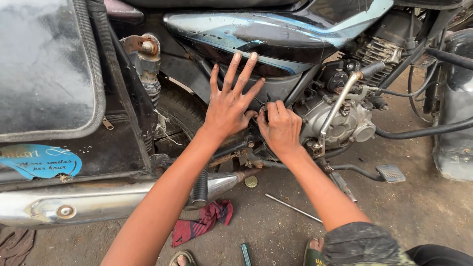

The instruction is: Cleaning and reattaching a motorcycle side panel and adjusting mechanical components.

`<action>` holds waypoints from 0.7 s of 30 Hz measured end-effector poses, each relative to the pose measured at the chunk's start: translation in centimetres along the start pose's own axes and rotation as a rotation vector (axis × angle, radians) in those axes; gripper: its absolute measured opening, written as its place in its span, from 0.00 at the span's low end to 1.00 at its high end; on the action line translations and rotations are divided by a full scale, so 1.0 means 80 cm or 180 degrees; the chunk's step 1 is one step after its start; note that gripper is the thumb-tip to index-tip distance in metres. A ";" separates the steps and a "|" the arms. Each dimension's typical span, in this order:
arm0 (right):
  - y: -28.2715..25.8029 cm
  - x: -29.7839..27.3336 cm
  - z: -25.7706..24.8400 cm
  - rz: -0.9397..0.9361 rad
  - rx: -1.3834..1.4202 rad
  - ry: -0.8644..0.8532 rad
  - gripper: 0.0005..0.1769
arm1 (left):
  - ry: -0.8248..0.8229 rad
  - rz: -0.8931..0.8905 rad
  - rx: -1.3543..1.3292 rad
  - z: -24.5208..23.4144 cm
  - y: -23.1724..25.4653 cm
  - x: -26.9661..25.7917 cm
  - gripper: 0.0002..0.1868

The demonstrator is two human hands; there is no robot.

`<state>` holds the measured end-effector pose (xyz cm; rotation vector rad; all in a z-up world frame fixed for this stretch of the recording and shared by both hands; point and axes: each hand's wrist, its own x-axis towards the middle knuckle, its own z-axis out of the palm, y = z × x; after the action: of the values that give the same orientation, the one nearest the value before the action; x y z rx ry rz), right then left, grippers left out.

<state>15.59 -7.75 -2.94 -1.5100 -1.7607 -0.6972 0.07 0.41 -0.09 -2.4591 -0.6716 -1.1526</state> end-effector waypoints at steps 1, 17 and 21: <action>-0.004 -0.003 0.004 0.0264 0.0090 0.0093 0.10 | -0.0021 -0.0016 -0.0011 -0.001 0.001 0.000 0.45; -0.019 -0.020 0.094 0.4051 0.3461 0.1332 0.10 | -0.0005 0.0009 -0.0111 -0.013 0.000 -0.001 0.45; -0.022 -0.023 0.017 0.1862 0.1510 0.0970 0.07 | -0.0006 0.0026 -0.0041 -0.008 -0.001 -0.004 0.44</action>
<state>13.74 -8.13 -5.16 -1.3903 -1.0717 -0.1757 -0.56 0.06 0.06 -2.4716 -0.6560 -1.1553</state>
